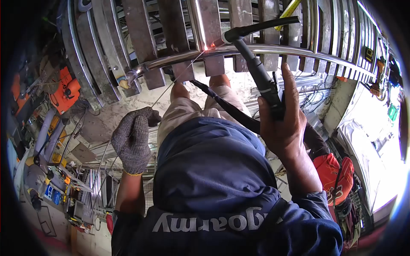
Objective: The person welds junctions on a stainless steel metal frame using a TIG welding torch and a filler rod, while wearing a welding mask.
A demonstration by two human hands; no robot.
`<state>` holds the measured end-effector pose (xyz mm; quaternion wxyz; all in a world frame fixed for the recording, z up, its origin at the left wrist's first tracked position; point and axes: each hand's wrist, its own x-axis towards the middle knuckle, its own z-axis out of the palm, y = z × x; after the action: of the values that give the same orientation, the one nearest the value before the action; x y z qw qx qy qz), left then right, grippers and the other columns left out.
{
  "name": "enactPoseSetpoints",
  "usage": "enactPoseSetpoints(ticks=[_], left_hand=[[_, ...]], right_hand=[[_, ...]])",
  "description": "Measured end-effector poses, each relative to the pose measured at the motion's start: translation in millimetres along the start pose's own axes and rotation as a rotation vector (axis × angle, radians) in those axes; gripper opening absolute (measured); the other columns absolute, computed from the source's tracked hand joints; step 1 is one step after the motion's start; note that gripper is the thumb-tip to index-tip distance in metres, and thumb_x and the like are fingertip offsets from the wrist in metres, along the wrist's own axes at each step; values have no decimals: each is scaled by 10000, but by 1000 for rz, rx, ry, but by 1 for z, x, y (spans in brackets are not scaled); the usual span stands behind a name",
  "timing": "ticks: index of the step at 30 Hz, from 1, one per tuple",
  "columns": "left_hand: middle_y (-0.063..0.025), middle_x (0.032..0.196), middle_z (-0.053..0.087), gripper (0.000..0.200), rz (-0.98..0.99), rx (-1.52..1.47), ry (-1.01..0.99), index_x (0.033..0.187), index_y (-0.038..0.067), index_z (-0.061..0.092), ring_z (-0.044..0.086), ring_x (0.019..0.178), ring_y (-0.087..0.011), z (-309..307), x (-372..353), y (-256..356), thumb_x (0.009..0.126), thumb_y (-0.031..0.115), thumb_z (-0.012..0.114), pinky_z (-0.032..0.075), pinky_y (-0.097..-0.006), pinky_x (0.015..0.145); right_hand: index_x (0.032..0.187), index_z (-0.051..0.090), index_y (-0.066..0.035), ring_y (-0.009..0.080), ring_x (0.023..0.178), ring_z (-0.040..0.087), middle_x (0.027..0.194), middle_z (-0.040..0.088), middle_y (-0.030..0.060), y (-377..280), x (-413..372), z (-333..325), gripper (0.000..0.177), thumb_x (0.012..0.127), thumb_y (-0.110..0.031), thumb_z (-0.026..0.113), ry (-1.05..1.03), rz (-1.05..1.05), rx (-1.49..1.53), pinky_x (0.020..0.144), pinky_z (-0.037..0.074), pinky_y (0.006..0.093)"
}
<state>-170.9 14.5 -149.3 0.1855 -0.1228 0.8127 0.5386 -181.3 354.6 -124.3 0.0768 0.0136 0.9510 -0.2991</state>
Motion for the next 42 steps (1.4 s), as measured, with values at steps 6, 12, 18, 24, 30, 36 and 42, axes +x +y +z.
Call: enactPoseSetpoints(ticks=[6, 12, 18, 24, 30, 36, 42], left_hand=[[-173, 980, 798, 332, -10, -21, 0, 1198, -104, 712, 754, 849, -230, -4, 3, -4, 1136, 196, 582, 600, -374, 829], [-151, 961, 804, 280, 12, -10, 18, 1137, -93, 737, 776, 841, -220, -4, 6, 0, 1117, 158, 614, 615, -355, 808], [-159, 959, 802, 263, 1, 3, -22, 1135, -99, 734, 778, 838, -217, -12, 14, 6, 1112, 137, 622, 621, -354, 800], [-159, 954, 804, 233, 9, 5, -21, 1135, -106, 734, 780, 832, -208, -9, 13, 8, 1102, 100, 630, 627, -342, 795], [-159, 958, 807, 229, 14, 22, -14, 1134, -104, 736, 786, 826, -214, -9, 11, 6, 1100, 96, 631, 630, -344, 794], [-159, 961, 810, 232, 81, 61, 39, 1134, -98, 740, 791, 830, -218, -12, 8, -10, 1101, 107, 636, 629, -347, 796], [-173, 978, 796, 278, 14, 9, -24, 1179, -98, 725, 759, 844, -226, -10, 12, 5, 1127, 136, 585, 611, -362, 813]], right_hand=[[1631, 461, -35, 394, 1259, 729, 1537, 624, 236, -3, -1, -5, 715, 978, -84, 749, -88, 84, 69, 992, 618, 437], [1598, 513, -15, 386, 1266, 729, 1470, 668, 258, -5, 1, -1, 668, 971, -38, 741, -86, 68, 86, 1010, 611, 434], [1588, 529, -19, 380, 1275, 725, 1463, 674, 253, -8, 3, -2, 655, 969, -33, 742, -92, 59, 76, 1017, 608, 428], [1571, 554, -26, 378, 1242, 741, 1432, 695, 247, -11, 3, -2, 631, 970, -27, 743, -102, 65, 49, 1008, 610, 428], [1577, 558, -52, 370, 1199, 757, 1400, 713, 235, -11, 2, -1, 645, 963, -16, 750, -107, 69, 39, 978, 616, 429], [1607, 524, -77, 368, 1138, 775, 1413, 702, 231, -11, 0, -2, 698, 953, -19, 760, -126, 58, 10, 909, 636, 418], [1670, 384, -32, 411, 1050, 765, 1314, 694, 279, -4, -1, 0, 759, 991, -63, 722, -38, 3, 29, 825, 635, 457]])
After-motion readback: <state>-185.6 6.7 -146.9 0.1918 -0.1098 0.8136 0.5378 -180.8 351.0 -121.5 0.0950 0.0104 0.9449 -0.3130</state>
